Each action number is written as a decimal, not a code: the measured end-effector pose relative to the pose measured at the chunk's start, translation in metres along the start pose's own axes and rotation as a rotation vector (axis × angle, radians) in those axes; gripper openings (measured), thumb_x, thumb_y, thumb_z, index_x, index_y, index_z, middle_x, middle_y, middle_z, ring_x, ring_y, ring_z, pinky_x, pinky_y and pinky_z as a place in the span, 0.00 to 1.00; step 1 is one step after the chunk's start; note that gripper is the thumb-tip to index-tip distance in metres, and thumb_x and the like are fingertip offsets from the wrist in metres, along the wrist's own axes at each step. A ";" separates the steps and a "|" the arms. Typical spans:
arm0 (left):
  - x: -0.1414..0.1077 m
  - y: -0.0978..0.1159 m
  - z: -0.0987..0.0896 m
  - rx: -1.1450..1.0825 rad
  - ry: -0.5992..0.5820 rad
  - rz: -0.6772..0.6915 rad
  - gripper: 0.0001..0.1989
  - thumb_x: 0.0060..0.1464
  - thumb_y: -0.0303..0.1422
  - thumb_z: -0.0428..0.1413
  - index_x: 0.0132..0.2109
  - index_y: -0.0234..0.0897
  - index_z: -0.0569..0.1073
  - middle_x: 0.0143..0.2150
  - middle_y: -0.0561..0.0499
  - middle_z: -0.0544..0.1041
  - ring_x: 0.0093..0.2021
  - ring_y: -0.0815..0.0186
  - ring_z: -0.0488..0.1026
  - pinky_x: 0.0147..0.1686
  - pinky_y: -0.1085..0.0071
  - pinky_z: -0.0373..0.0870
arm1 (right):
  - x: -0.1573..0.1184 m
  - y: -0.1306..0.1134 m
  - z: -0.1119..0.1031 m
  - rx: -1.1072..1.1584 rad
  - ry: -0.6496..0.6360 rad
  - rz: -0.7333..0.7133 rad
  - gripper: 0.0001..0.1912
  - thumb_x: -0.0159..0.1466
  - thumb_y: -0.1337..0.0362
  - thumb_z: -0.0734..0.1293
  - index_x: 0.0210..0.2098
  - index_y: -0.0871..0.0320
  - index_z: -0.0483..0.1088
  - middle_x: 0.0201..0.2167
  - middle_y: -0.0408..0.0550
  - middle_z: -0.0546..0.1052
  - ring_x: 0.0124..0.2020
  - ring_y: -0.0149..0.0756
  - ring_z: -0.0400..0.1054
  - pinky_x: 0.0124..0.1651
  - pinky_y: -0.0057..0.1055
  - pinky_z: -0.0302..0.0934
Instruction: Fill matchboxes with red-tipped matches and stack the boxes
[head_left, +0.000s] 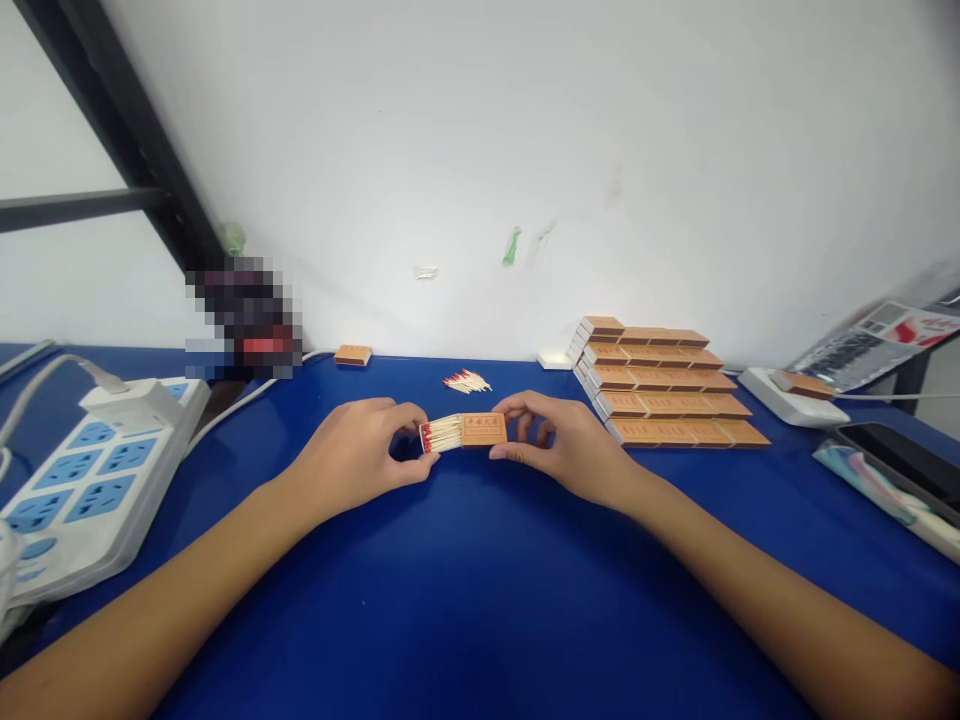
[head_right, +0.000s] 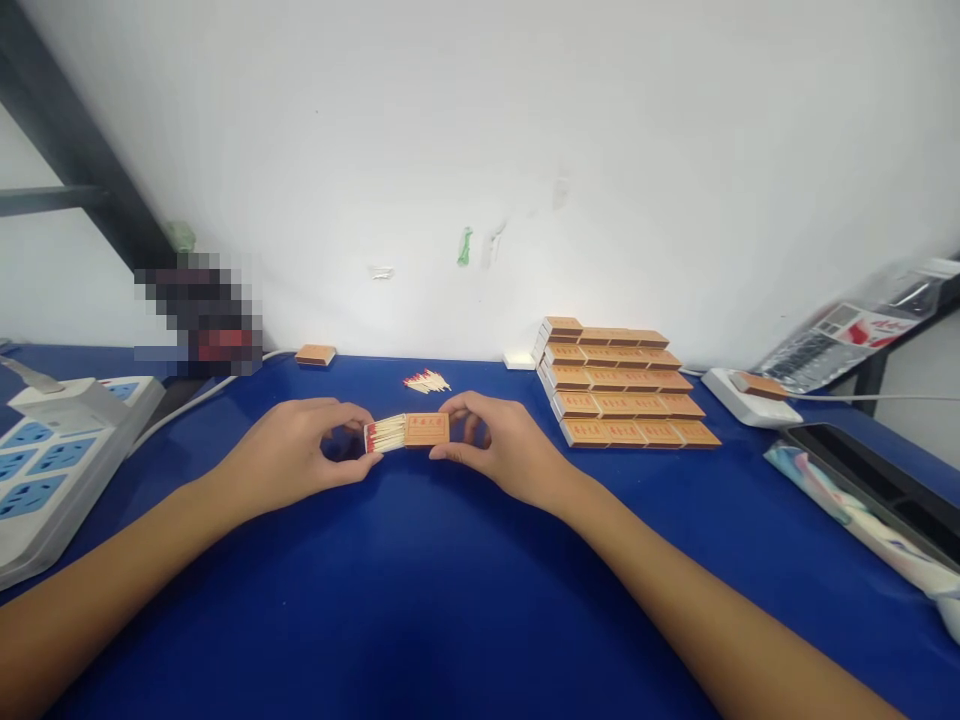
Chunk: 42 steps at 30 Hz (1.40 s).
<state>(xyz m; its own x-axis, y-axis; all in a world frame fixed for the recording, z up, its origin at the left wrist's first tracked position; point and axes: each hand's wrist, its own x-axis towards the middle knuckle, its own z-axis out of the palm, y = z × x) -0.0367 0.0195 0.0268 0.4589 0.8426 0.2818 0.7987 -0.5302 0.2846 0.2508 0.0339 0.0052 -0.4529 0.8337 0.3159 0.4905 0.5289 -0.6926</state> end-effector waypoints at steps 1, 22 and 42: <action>0.000 -0.001 0.000 -0.008 0.003 0.004 0.11 0.57 0.40 0.62 0.44 0.41 0.81 0.37 0.52 0.81 0.35 0.64 0.76 0.35 0.70 0.65 | 0.000 0.000 0.000 -0.001 0.009 0.001 0.21 0.63 0.51 0.77 0.50 0.53 0.75 0.38 0.43 0.79 0.30 0.30 0.69 0.32 0.28 0.63; 0.003 0.010 -0.004 -0.746 -0.102 -0.085 0.27 0.41 0.42 0.76 0.49 0.42 0.84 0.33 0.55 0.83 0.31 0.69 0.74 0.34 0.73 0.70 | -0.008 -0.029 0.005 0.160 -0.069 -0.034 0.23 0.59 0.49 0.79 0.50 0.50 0.79 0.38 0.41 0.82 0.32 0.30 0.71 0.34 0.27 0.65; -0.007 0.006 0.009 -0.187 -0.034 0.095 0.19 0.65 0.48 0.59 0.55 0.43 0.80 0.38 0.53 0.81 0.34 0.66 0.76 0.36 0.69 0.72 | -0.031 0.023 -0.168 -0.599 0.537 0.136 0.26 0.60 0.37 0.74 0.42 0.51 0.79 0.30 0.52 0.79 0.30 0.43 0.71 0.33 0.40 0.62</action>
<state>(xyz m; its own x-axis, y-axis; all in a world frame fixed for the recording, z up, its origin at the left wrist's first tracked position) -0.0317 0.0117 0.0183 0.5440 0.7892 0.2851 0.6668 -0.6128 0.4240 0.4013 0.0472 0.0883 -0.0162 0.7787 0.6271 0.8993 0.2855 -0.3313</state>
